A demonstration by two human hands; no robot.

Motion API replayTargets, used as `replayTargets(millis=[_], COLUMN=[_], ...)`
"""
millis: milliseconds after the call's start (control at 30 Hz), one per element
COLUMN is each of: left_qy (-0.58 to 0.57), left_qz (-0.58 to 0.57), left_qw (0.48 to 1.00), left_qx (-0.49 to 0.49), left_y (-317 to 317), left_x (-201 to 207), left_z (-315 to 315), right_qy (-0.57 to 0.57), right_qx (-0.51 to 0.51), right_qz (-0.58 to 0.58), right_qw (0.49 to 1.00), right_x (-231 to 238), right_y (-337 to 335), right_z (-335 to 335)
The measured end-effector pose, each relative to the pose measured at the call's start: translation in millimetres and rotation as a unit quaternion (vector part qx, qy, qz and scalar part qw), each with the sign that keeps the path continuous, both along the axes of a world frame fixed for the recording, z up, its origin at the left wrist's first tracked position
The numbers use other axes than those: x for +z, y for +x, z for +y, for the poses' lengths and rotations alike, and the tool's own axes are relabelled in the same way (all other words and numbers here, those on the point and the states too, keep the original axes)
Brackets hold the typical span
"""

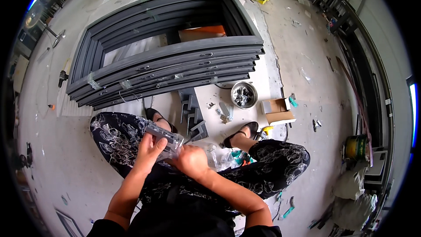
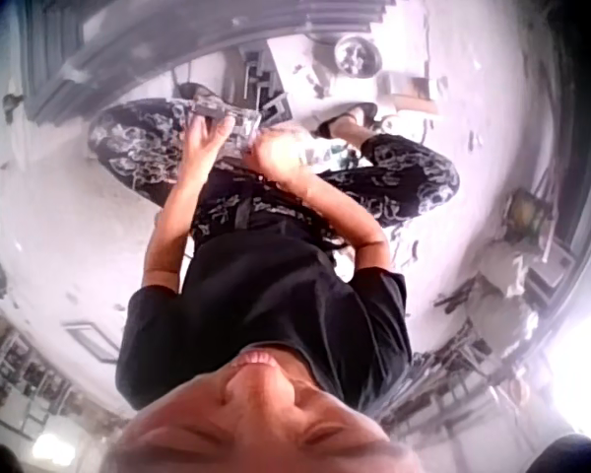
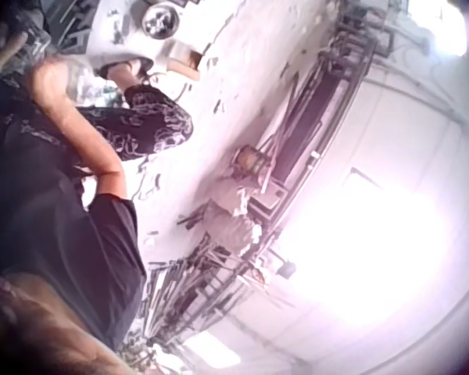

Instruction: The person picks up small metal items and puts them into a bowl, then opens cardboard boxes to remove metal plates from plastic bags, placing the plates on the floor.

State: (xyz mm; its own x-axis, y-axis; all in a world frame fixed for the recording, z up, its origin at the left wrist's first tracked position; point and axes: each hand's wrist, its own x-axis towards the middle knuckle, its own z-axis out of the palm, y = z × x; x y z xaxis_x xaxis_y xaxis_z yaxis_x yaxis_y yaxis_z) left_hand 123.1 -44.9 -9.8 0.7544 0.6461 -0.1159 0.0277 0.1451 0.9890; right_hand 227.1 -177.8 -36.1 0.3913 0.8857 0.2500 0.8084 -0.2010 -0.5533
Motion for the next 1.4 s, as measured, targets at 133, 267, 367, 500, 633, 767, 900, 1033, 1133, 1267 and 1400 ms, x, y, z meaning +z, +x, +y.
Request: replayTargets(millis=[133,267,367,500,633,767,900,1033,1133,1267,1400], left_qy=[-0.133,-0.048,-0.054,-0.094,-0.186,-0.283,-0.253,-0.199,-0.29,-0.376,-0.359], left_qz=[0.015,0.021,-0.024,-0.075,-0.041,-0.031,0.032,0.072,0.03,0.011,-0.039], left_qw=[0.985,0.974,0.966,0.985,0.979,0.948,0.955,0.967,0.947,0.926,0.932], left_qx=[0.111,0.218,0.25,0.122,-0.068,-0.144,-0.149,-0.139,-0.133,-0.022,-0.024], left_y=[11.8,23.3,23.1,20.6,23.4,54.1,60.6,56.7,60.1,65.5,58.6], left_x=[-20.3,-25.1,-15.7,-8.6,-34.8,-35.8,-28.9,-18.0,-3.5,3.2,-0.4], left_z=[5.5,49.1,100.1,132.0,119.5,83.8,75.2,66.9,41.9,19.8,4.1], right_qy=[0.0,-0.063,-0.341,-0.582,-0.251,-0.161,-0.101,-0.033,-0.03,0.001,-0.053], right_qx=[0.01,0.024,0.069,0.118,-0.001,0.053,-0.003,-0.071,-0.083,-0.073,-0.048], right_qz=[0.013,0.022,0.018,-0.029,0.326,0.883,0.869,0.762,0.627,0.573,0.619], right_qw=[1.0,0.997,0.938,0.804,0.911,0.437,0.484,0.643,0.774,0.816,0.782], right_x=[-15.0,-56.6,-130.2,-143.1,-80.6,-21.2,-13.9,-24.7,-28.0,-29.9,-18.9], right_y=[4.7,33.0,59.1,72.8,80.1,73.1,67.6,59.5,48.5,26.9,22.6], right_z=[19.0,8.7,-28.4,-45.7,20.6,38.8,31.8,21.5,19.5,18.2,12.1])
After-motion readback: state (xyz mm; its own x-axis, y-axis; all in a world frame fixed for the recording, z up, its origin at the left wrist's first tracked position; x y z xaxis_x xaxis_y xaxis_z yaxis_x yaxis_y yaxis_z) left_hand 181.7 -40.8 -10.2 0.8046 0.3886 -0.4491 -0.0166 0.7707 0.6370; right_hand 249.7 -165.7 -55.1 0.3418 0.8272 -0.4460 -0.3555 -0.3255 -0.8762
